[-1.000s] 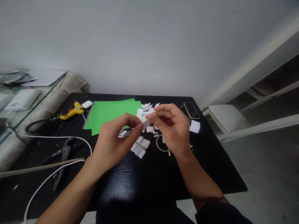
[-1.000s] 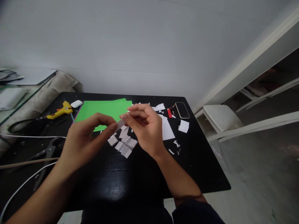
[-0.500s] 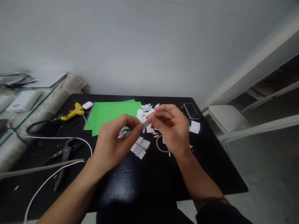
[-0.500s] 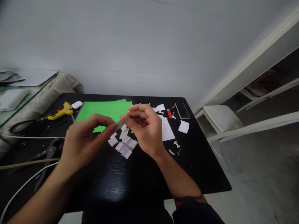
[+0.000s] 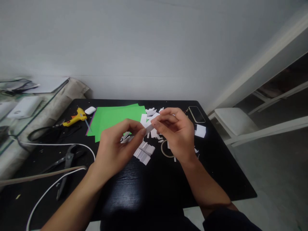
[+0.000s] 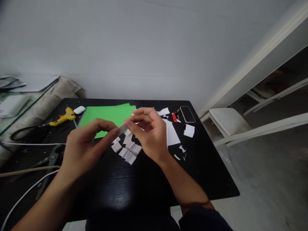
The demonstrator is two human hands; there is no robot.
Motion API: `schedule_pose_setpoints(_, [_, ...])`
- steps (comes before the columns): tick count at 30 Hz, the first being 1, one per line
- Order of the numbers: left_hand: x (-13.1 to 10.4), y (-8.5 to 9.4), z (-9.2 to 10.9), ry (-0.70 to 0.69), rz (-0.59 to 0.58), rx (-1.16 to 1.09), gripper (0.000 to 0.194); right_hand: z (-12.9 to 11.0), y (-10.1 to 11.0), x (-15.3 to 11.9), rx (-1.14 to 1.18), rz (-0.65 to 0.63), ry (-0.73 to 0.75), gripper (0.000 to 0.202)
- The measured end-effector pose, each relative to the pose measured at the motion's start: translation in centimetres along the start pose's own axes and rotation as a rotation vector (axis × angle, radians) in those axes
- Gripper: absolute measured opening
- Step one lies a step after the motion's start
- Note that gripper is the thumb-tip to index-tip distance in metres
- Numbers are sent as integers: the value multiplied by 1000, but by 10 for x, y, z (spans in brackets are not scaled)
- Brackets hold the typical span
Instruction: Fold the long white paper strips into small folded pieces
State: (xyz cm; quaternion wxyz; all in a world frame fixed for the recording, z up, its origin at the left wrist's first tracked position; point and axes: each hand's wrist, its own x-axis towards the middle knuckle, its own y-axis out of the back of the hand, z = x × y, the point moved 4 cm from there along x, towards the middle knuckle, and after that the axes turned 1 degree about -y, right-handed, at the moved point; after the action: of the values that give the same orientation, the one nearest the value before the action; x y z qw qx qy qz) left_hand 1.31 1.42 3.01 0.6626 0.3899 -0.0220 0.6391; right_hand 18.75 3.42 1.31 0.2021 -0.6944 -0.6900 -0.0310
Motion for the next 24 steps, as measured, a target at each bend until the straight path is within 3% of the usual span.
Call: schedule_pose_setpoints(24, [0,-2,0,-5,28,-66,4,1,-3,-3,30,-11,-30,35])
